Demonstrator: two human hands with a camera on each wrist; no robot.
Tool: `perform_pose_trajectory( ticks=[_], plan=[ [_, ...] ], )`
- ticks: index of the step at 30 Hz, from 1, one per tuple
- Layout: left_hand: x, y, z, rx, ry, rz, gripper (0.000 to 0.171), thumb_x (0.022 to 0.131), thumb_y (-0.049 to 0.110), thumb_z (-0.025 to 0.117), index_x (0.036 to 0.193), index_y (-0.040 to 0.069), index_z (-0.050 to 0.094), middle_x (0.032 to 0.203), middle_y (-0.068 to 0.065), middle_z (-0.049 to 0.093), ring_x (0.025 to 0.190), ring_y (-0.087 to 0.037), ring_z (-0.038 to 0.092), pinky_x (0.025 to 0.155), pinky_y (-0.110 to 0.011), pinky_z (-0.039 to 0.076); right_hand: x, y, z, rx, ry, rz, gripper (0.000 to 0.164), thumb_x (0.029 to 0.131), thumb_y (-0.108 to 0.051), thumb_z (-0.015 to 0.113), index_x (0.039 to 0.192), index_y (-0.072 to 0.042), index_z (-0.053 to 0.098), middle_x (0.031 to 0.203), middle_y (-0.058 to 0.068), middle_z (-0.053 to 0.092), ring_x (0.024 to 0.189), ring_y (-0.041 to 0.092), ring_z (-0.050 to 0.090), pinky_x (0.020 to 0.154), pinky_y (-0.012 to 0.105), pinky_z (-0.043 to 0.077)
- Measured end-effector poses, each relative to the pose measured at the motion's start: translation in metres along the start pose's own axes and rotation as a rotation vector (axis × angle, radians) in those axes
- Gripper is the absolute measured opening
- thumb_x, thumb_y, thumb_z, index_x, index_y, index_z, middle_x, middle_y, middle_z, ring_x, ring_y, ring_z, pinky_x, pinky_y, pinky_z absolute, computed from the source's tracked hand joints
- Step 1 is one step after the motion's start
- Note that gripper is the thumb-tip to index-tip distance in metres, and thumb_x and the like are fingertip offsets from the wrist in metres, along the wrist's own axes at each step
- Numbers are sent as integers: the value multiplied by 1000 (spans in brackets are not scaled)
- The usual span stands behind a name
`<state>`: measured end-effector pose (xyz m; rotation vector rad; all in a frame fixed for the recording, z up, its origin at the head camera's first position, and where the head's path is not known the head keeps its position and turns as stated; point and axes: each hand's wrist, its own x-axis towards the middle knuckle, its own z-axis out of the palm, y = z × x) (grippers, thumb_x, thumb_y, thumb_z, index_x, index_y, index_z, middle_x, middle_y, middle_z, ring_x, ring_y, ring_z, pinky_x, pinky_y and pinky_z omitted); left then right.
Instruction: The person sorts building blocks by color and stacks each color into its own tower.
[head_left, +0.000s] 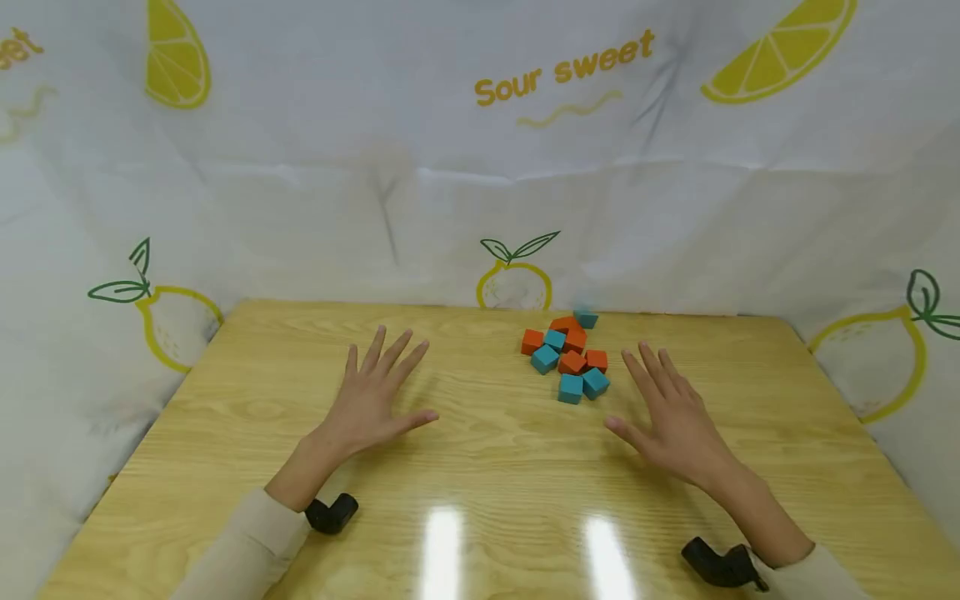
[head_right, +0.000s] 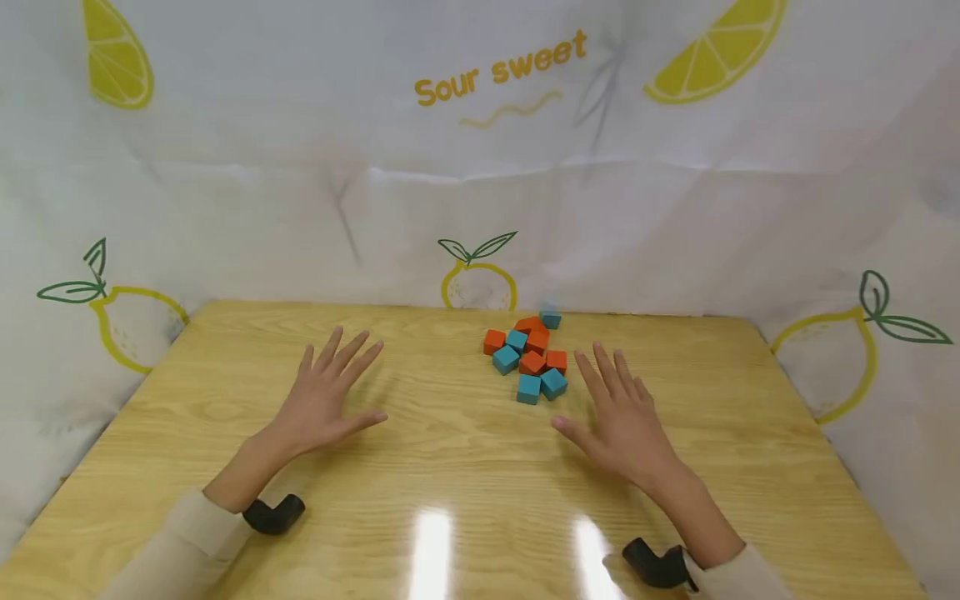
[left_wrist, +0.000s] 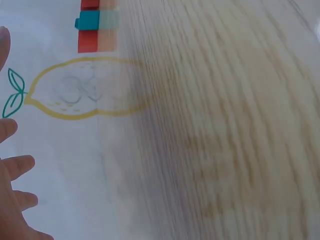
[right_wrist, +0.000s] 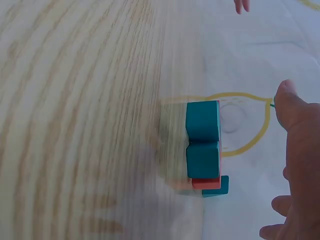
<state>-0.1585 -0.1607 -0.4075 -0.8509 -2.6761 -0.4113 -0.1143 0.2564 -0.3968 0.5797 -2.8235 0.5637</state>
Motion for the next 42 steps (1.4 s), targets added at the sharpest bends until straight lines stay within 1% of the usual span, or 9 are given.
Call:
perform_pose_trajectory(
  ticks=[7,12,18,25,30,33,37,39,42],
  plan=[
    [13,6,0,-21,-32,17,91,84,80,35,153,20,27,155,-12,24,142,-42,7,100,-72,7,5,0,3,0,43,-14,87,89,-44,66,154,-14,18,158,14,13,142,40,9,88,76,24],
    [19,10,-1,-43,-25,30,92,84,81,32,152,18,30,154,-13,25,142,-41,7,100,-72,8,12,-2,8,23,75,-56,85,88,-41,68,153,-13,23,154,15,24,140,39,18,90,73,26],
    [25,17,3,-70,-32,42,95,83,82,27,152,18,28,154,-14,26,142,-39,6,101,-71,8,21,-3,19,107,147,-124,72,87,-32,72,146,-6,39,140,18,44,126,40,38,91,65,32],
    [33,32,14,-145,-20,69,95,83,81,26,152,16,29,152,-13,30,143,-37,9,102,-68,16,28,-3,33,176,198,-159,57,82,-17,76,132,-1,54,124,18,57,108,36,45,85,56,37],
    [40,48,32,-235,-26,67,92,84,80,31,151,16,31,150,-9,34,140,-37,21,97,-65,28,29,-1,44,215,228,-153,50,78,-7,78,124,0,61,117,17,62,99,32,46,80,49,37],
    [45,57,43,-298,-23,39,84,87,72,44,150,18,33,146,-6,40,134,-34,32,93,-62,34,30,0,52,232,233,-134,46,79,-7,78,122,0,62,115,18,62,98,31,46,79,47,37],
    [52,71,55,-419,-64,-13,76,88,49,65,149,16,34,142,-6,45,127,-31,39,94,-59,34,32,1,59,248,257,-105,41,79,-5,78,118,-1,65,114,16,62,95,29,44,77,44,37],
    [55,77,60,-478,-94,-37,74,88,41,68,149,15,35,140,-6,46,125,-31,41,97,-58,32,32,0,61,254,265,-88,39,80,-4,77,117,-1,66,114,16,61,95,29,42,76,43,36],
    [57,83,66,-544,-125,-51,69,89,37,68,147,14,38,137,-4,51,121,-28,43,97,-54,32,31,-3,65,239,261,-60,38,80,-4,77,116,0,67,113,16,58,97,30,40,77,43,35]
  ],
)
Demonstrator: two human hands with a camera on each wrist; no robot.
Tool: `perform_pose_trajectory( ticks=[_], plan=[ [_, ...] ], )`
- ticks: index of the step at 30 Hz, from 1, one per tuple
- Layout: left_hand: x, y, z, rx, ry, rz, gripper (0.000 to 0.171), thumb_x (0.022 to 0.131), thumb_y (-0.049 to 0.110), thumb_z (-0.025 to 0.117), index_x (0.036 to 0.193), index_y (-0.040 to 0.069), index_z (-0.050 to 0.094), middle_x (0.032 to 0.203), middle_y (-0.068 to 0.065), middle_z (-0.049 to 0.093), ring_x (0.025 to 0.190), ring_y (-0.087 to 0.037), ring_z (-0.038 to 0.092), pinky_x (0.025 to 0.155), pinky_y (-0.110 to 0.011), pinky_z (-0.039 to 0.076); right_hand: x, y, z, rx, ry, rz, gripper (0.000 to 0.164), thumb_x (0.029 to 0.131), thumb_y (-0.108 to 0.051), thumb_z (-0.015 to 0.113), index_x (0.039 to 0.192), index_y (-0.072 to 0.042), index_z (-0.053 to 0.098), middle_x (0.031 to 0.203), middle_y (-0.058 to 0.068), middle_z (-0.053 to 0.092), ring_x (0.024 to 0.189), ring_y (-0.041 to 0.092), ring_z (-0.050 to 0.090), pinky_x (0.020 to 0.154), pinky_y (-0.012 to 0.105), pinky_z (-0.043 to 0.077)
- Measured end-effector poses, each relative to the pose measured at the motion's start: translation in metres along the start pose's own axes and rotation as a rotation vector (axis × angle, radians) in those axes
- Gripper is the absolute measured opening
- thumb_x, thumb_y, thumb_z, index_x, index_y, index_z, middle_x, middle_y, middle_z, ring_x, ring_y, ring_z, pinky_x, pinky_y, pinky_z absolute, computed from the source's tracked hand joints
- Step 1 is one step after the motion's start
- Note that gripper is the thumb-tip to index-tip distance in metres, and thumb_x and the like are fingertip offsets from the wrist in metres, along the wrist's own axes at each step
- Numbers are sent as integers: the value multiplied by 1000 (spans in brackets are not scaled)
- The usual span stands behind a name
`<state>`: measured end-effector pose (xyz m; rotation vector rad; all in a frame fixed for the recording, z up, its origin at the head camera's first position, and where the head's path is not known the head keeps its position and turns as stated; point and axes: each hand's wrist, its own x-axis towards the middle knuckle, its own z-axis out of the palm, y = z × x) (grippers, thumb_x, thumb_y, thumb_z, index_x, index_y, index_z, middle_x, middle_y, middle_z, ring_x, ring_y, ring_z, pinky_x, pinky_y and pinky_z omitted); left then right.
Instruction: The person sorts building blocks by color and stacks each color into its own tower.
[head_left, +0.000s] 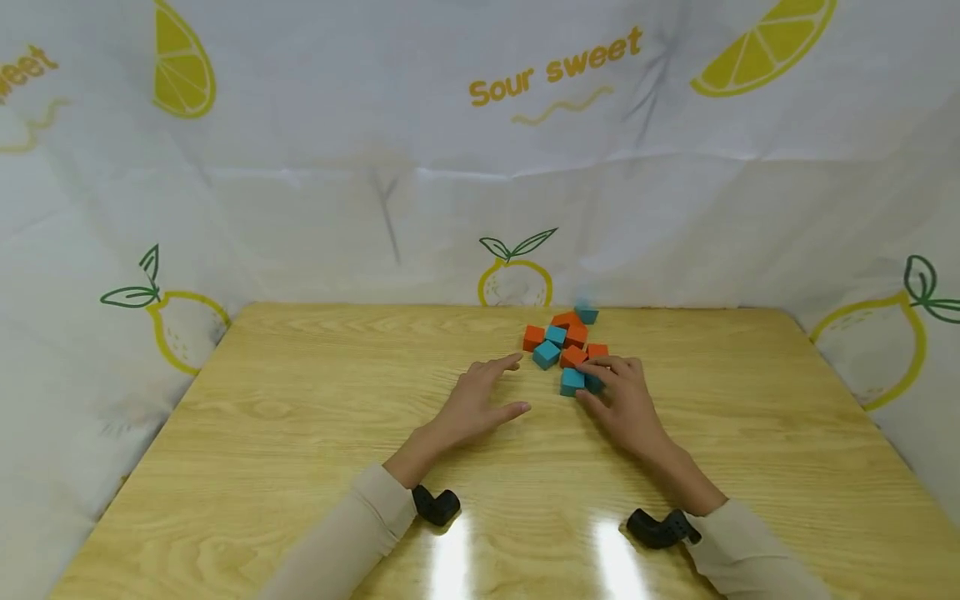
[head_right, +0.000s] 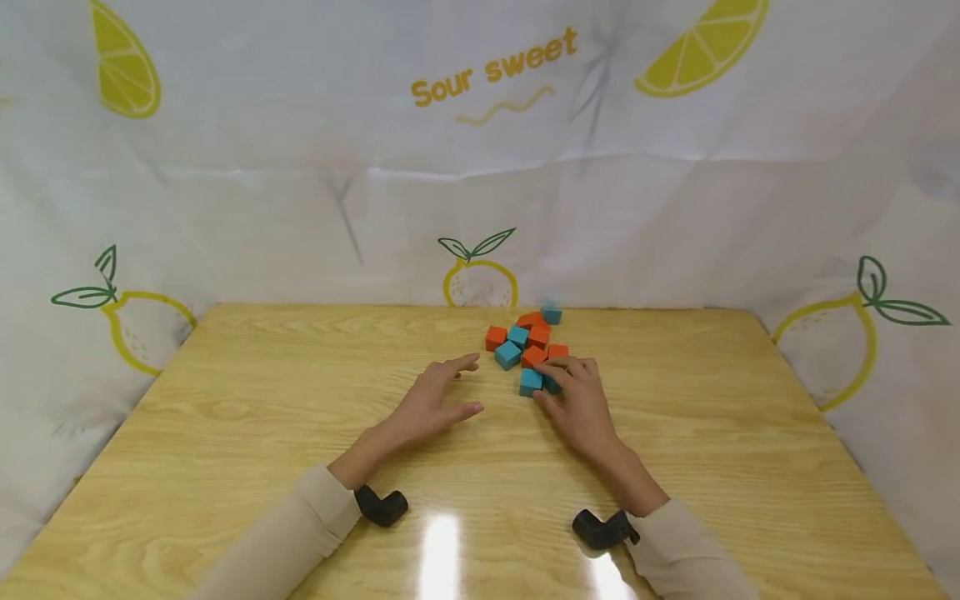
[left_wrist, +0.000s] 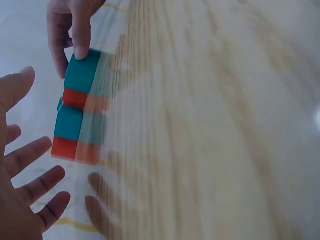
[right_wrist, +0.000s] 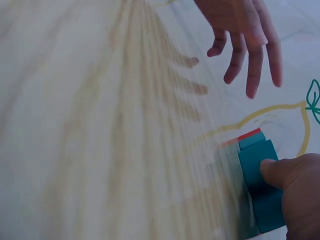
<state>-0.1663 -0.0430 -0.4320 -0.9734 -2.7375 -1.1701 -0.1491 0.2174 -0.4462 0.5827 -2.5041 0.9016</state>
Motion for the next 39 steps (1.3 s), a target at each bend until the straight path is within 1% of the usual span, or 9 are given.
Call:
perform_pose_trajectory(
  ticks=[4,8,12,16,20,25,30,34,39],
  plan=[
    [3,1,6,-34,-23,-22,64,90,36,67,145,15,42,133,-1,54,117,-23,45,98,-49,34,0,-2,4,-27,1,18,37,79,-6,79,114,-1,68,110,14,56,99,31,38,77,44,35],
    [3,-1,10,-30,-23,-48,59,90,35,68,142,18,47,131,3,55,113,-19,47,95,-43,36,0,-5,9,-22,24,-20,37,77,-8,80,111,-2,69,110,13,58,94,29,39,76,42,33],
    [3,-4,14,-25,-11,-28,54,90,33,68,139,18,51,130,4,57,109,-18,49,92,-39,39,-2,-8,16,-46,46,-93,38,75,-10,82,110,-2,69,107,11,62,87,25,40,76,40,32],
    [2,-8,17,-38,7,-7,53,89,29,70,137,16,53,129,2,58,110,-19,50,94,-40,38,-3,-11,22,-76,35,-155,39,75,-12,82,111,-4,69,105,8,63,86,22,41,76,39,35],
    [2,-12,19,-62,31,7,54,86,23,73,136,14,54,126,1,60,109,-19,51,95,-42,37,-3,-16,24,-54,12,-174,39,77,-13,81,113,-5,68,107,6,63,86,19,41,74,37,37],
    [4,-13,20,-67,52,27,51,85,21,74,133,15,57,124,2,61,105,-18,51,93,-42,37,-3,-21,26,6,1,-160,39,77,-9,80,114,-4,67,108,6,60,91,18,51,75,35,46],
    [4,-11,20,-30,65,-4,46,84,23,76,128,16,62,117,4,65,101,-16,49,88,-41,34,-3,-26,34,131,-7,-129,37,78,-4,78,113,-2,66,106,6,58,80,13,57,65,27,50],
    [1,-11,21,-1,77,-27,44,83,26,76,125,16,64,111,5,67,94,-14,49,82,-38,31,-3,-31,41,228,0,-77,38,78,-1,78,114,-3,66,102,4,59,75,12,58,62,24,51],
    [-5,-14,19,23,107,-49,41,83,26,76,122,16,66,111,4,68,91,-14,49,81,-38,32,-1,-40,47,323,-32,15,41,78,-1,78,117,-4,65,100,4,60,76,13,61,64,24,52]
  ],
)
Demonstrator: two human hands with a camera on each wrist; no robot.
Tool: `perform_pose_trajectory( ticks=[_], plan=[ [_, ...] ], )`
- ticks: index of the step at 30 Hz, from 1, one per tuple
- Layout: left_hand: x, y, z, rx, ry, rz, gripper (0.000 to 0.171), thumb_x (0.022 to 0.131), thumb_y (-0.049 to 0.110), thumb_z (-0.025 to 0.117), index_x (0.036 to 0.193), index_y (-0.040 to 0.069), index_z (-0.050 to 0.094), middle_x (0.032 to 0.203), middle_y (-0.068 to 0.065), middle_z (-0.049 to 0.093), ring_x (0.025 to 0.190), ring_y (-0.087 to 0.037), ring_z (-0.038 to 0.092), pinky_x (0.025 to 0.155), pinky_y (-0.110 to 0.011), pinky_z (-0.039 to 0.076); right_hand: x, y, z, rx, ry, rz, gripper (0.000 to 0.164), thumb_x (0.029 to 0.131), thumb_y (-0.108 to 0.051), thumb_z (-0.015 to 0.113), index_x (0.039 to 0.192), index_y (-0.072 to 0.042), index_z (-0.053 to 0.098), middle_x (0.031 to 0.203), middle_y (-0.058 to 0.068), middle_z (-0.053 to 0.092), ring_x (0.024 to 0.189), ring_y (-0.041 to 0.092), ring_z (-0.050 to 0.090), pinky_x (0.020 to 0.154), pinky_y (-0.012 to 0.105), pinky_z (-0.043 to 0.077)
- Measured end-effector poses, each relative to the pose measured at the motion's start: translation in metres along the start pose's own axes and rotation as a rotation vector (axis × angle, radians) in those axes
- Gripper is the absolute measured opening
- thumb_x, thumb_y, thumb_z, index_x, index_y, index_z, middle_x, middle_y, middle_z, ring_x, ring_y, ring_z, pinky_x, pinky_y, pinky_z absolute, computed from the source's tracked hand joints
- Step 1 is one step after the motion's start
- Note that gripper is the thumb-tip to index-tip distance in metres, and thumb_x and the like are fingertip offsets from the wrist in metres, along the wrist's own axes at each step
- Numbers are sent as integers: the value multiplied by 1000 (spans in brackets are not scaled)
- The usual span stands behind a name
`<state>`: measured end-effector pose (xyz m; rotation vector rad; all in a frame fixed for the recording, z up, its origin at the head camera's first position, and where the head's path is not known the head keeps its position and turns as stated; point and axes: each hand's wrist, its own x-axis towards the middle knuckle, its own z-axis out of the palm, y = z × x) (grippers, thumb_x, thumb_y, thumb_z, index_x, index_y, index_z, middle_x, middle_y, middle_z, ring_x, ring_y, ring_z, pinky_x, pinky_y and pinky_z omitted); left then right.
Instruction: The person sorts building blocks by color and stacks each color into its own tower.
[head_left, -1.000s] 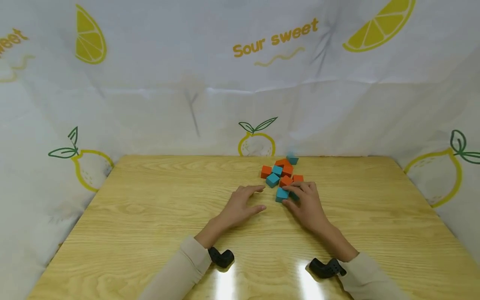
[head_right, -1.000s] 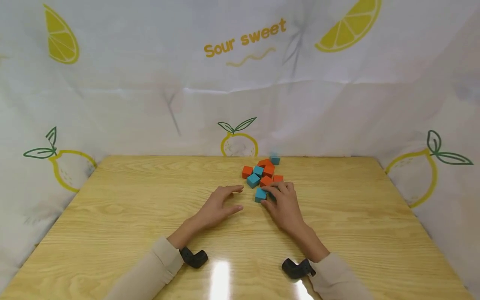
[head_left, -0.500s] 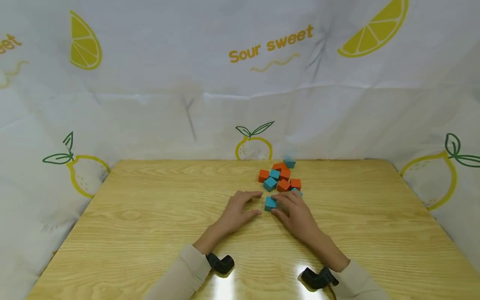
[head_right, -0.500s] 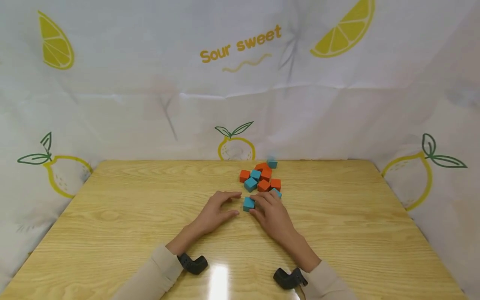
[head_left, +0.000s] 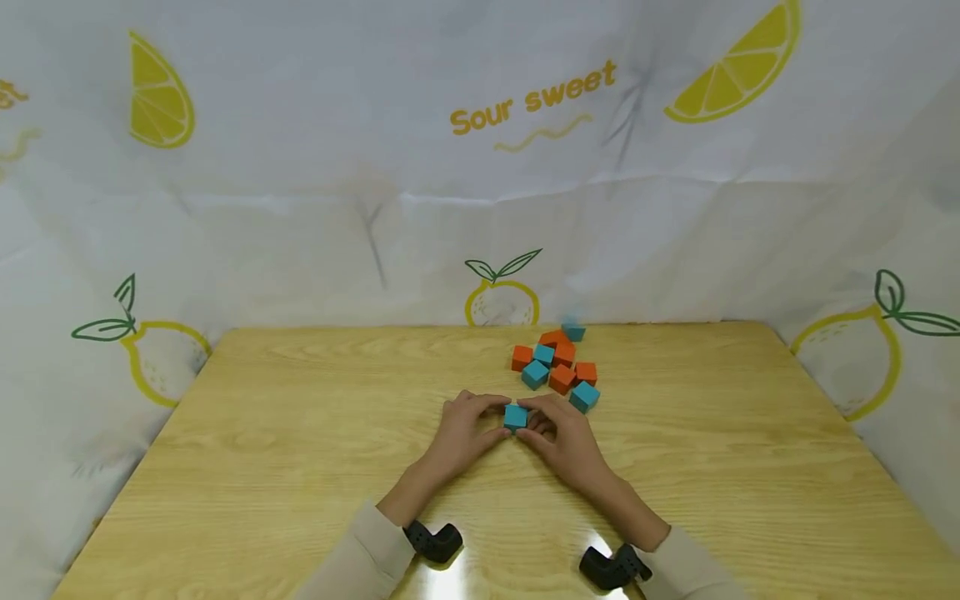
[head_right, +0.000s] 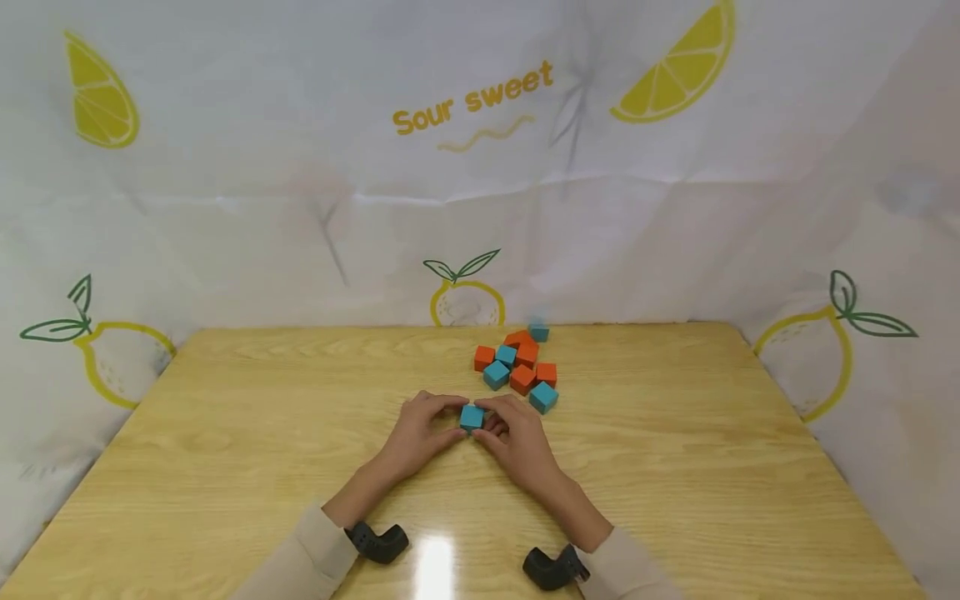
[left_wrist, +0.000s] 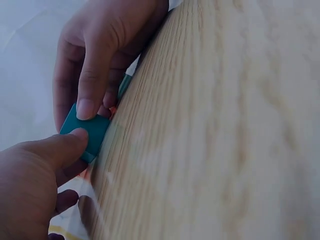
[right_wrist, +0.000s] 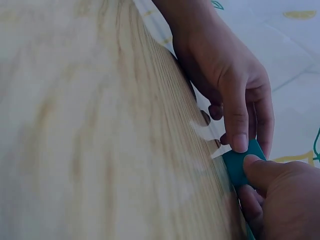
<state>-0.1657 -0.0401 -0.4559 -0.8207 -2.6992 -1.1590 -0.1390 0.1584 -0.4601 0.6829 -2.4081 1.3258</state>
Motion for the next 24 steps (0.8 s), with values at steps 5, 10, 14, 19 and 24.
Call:
perform_pose_trajectory(
  ticks=[5,10,14,19,24],
  plan=[
    [-6,-6,-5,-23,35,-7,38,82,24,77,118,14,68,109,3,68,86,-14,49,77,-32,41,3,-7,8,59,-18,86,41,79,-2,77,118,-3,65,97,8,62,77,15,63,66,24,53],
    [-8,-9,-12,-74,57,-18,38,82,21,76,118,11,68,107,1,66,83,-14,48,72,-28,44,8,-8,16,57,3,105,39,79,-2,77,117,-5,65,93,9,62,78,14,63,67,24,53],
    [-11,-14,-16,-80,77,-28,37,82,20,76,117,11,68,105,2,66,82,-14,48,72,-28,44,13,-9,22,73,2,101,39,79,-2,77,116,-5,66,95,7,62,78,15,63,67,25,53],
    [-16,-20,-22,-88,99,-39,37,81,20,78,116,13,69,103,4,66,82,-13,48,72,-28,44,17,-12,27,106,-35,103,39,80,-5,76,118,-4,66,99,7,63,81,18,64,69,25,53],
    [-17,-25,-30,-108,105,-64,37,81,18,78,117,14,69,99,5,64,82,-13,47,72,-30,44,25,-15,34,118,-36,107,39,81,-5,75,119,-3,65,96,10,62,81,18,64,70,25,53]
  ],
)
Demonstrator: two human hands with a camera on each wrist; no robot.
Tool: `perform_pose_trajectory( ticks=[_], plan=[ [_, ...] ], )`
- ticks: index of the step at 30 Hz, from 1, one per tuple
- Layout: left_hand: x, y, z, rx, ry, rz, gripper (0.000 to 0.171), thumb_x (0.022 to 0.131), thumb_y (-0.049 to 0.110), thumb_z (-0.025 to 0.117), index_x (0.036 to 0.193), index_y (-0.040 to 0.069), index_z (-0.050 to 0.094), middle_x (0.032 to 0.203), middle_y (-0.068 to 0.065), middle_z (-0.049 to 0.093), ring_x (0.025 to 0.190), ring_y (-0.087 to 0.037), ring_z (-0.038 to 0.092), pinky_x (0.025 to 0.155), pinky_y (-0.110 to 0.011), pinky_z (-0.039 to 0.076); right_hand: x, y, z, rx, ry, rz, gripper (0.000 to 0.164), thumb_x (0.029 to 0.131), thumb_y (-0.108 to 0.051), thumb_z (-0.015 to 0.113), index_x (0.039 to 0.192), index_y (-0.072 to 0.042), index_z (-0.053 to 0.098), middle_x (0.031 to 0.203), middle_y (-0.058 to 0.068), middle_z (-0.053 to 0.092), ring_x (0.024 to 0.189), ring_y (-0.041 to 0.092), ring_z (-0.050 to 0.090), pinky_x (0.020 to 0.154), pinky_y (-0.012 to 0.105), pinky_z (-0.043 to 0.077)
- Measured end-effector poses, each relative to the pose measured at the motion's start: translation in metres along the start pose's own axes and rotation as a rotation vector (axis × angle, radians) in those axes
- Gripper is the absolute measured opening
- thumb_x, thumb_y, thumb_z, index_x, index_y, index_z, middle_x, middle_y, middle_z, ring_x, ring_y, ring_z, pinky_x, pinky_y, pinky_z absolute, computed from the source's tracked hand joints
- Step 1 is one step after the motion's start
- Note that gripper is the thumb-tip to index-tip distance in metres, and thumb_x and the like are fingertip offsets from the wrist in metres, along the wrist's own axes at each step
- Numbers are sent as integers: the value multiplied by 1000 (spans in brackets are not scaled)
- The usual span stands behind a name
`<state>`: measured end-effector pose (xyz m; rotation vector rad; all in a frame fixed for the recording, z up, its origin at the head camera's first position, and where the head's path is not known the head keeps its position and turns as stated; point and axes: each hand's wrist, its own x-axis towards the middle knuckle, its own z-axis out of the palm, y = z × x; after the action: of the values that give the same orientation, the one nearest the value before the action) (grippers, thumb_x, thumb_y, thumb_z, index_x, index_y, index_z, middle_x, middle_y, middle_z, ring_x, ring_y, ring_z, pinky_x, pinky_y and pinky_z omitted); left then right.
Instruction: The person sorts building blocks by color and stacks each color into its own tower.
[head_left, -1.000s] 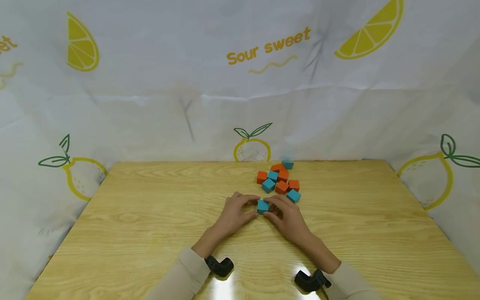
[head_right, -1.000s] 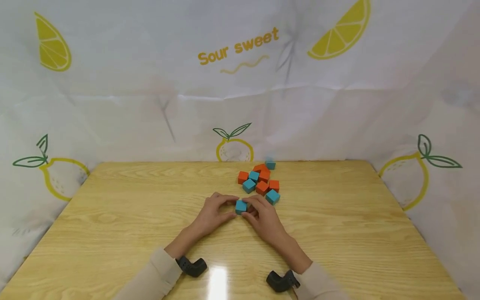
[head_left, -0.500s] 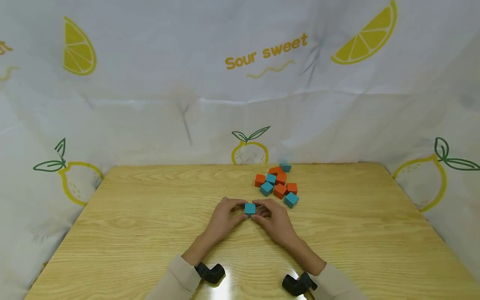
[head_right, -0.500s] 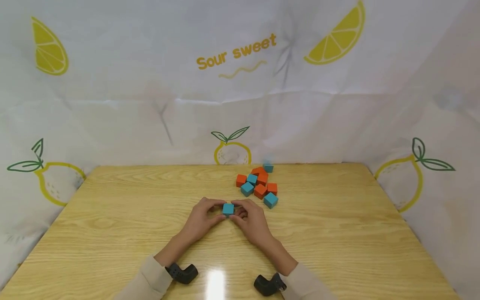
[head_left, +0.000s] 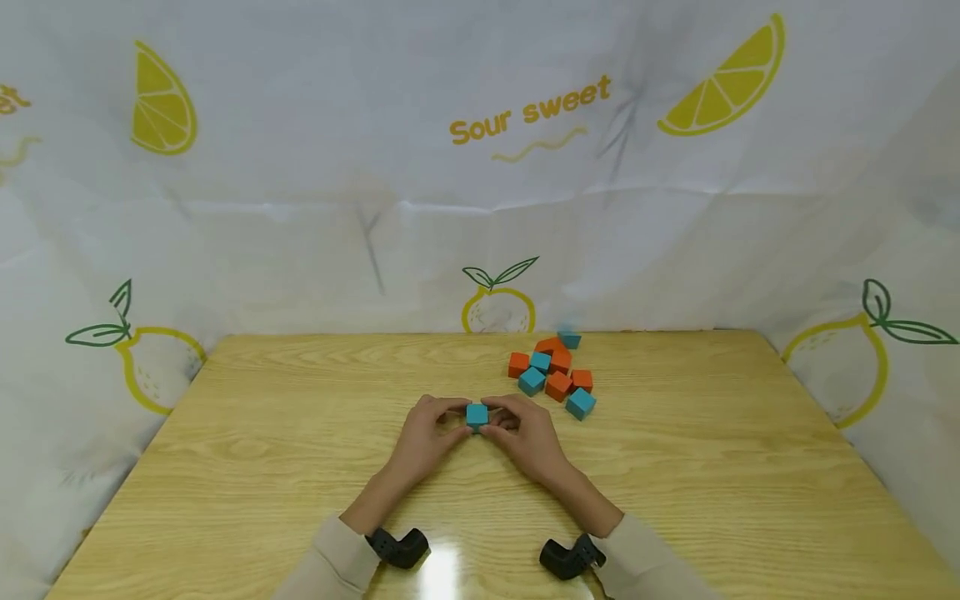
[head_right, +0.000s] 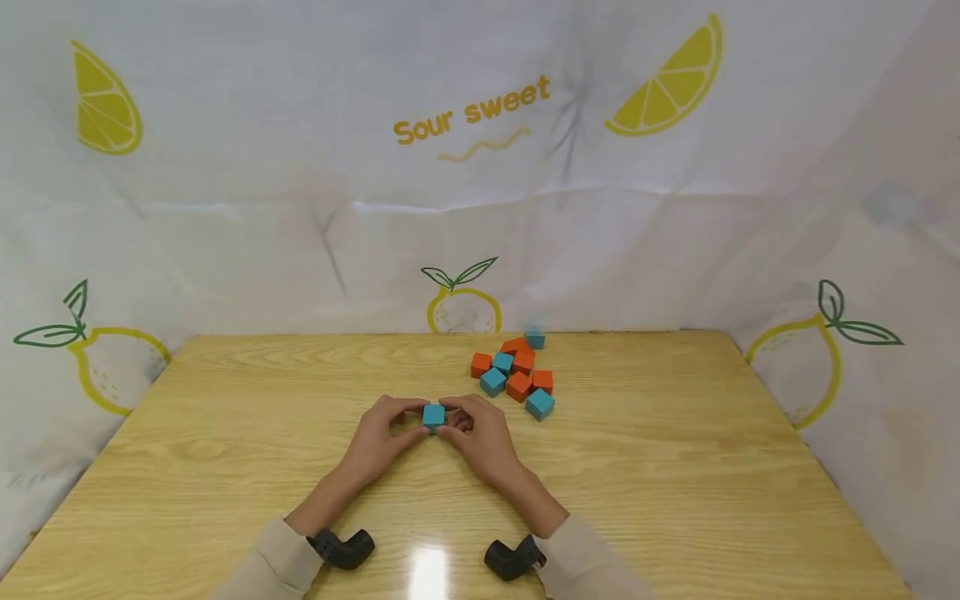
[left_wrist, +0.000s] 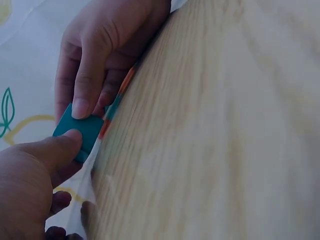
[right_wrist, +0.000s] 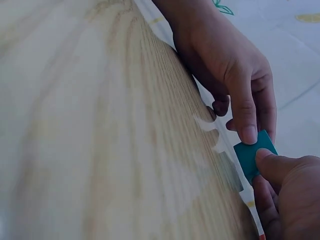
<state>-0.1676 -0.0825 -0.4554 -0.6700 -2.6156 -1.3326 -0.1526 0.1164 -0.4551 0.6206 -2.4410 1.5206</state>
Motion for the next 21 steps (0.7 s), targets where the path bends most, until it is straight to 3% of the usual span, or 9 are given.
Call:
perform_pose_trajectory(
  ticks=[8,14,21],
  plan=[
    [6,-15,-14,-12,-28,15,37,82,17,77,118,16,68,101,5,63,86,-13,51,75,-33,46,12,-2,15,-4,43,27,37,80,-4,76,116,-3,67,91,11,63,75,16,63,65,26,52],
    [7,-24,-21,-14,-5,-5,37,81,15,77,117,15,69,103,7,64,88,-13,51,77,-34,46,20,-1,27,-19,46,48,36,82,-8,76,117,-6,67,88,7,62,71,13,60,62,25,50],
    [7,-29,-27,-32,25,-37,37,83,16,76,119,14,68,82,4,54,74,-15,45,65,-30,39,29,-3,34,-31,41,86,36,83,-12,75,119,-9,67,87,4,61,72,11,58,63,26,49]
  ],
)
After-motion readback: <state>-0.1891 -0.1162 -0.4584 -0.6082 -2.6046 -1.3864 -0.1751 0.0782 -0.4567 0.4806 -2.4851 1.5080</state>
